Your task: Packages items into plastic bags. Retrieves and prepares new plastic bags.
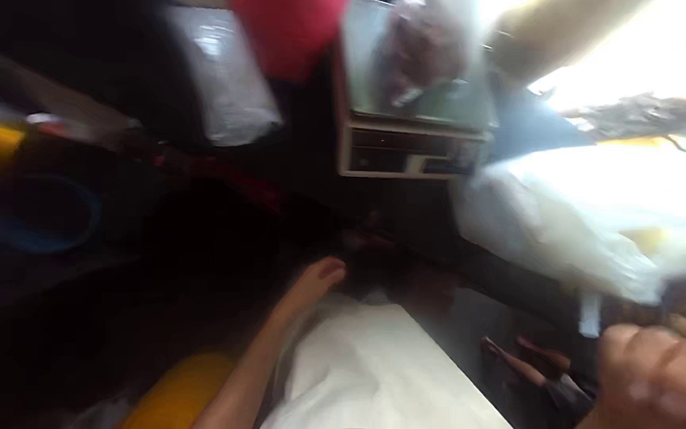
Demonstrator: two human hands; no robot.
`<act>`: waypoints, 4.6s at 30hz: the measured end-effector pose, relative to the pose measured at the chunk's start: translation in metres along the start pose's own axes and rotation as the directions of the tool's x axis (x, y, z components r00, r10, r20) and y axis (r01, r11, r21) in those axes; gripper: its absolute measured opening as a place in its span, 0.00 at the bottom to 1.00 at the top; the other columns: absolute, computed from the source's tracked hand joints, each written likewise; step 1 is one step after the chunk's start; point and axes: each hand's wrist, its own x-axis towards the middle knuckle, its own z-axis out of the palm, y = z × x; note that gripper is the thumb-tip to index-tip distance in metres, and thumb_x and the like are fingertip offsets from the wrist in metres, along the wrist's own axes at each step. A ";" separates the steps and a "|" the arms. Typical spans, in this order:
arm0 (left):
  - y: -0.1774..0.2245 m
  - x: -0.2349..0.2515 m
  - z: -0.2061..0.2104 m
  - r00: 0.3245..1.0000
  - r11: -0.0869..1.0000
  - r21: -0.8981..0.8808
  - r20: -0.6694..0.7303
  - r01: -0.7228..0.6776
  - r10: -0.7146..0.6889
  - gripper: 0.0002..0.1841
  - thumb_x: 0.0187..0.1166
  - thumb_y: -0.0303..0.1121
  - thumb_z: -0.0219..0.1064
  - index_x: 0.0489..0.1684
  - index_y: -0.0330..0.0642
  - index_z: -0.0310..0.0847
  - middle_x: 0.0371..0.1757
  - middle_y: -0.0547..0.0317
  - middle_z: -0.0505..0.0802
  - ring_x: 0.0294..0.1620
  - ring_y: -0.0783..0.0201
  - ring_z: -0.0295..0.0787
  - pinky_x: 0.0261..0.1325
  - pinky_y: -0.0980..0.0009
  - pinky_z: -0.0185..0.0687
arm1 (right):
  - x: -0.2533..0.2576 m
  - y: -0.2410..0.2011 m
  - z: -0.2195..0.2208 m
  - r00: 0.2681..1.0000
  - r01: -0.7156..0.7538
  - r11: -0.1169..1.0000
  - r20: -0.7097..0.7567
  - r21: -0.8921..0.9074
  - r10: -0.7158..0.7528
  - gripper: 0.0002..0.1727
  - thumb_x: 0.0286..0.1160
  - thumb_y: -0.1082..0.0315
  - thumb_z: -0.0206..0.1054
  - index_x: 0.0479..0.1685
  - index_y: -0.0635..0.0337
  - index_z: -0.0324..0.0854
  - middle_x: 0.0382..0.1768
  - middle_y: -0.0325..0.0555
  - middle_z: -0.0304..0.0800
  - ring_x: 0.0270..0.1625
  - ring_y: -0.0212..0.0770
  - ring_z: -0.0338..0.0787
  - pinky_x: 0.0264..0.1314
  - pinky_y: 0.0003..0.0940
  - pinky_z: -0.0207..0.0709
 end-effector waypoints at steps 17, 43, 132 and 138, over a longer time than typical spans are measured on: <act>-0.135 0.102 -0.240 0.698 0.997 -0.058 -0.712 0.048 -0.075 0.20 0.87 0.36 0.60 0.73 0.37 0.80 0.71 0.45 0.88 0.73 0.54 0.84 0.79 0.55 0.76 | 0.002 0.311 0.229 0.288 -0.407 0.378 0.277 -0.831 0.917 0.24 0.90 0.58 0.55 0.74 0.66 0.79 0.53 0.54 0.95 0.56 0.46 0.95 0.65 0.50 0.86; -0.045 -0.060 -0.470 0.321 0.914 -0.050 -0.943 -0.403 0.090 0.21 0.93 0.50 0.50 0.52 0.44 0.83 0.39 0.58 0.90 0.38 0.66 0.89 0.45 0.61 0.90 | 0.195 0.507 0.615 0.316 -0.948 0.299 0.476 0.114 0.821 0.35 0.85 0.32 0.49 0.77 0.48 0.74 0.59 0.45 0.91 0.57 0.42 0.93 0.58 0.47 0.89; 0.001 -0.141 -0.307 0.680 0.837 0.524 -0.557 -0.158 0.477 0.19 0.85 0.37 0.62 0.22 0.36 0.82 0.25 0.55 0.85 0.30 0.65 0.83 0.37 0.67 0.82 | 0.130 0.385 0.510 0.350 -0.919 0.395 0.474 0.006 0.808 0.27 0.92 0.51 0.50 0.82 0.57 0.66 0.57 0.49 0.89 0.55 0.42 0.92 0.57 0.43 0.89; 0.000 -0.142 -0.170 0.703 0.945 0.166 -0.634 -0.283 0.322 0.24 0.77 0.56 0.71 0.35 0.39 0.82 0.33 0.63 0.86 0.32 0.72 0.81 0.36 0.72 0.81 | 0.109 0.350 0.428 0.492 -0.857 0.511 0.389 0.062 0.778 0.12 0.88 0.63 0.58 0.57 0.57 0.83 0.40 0.42 0.90 0.39 0.34 0.88 0.44 0.35 0.87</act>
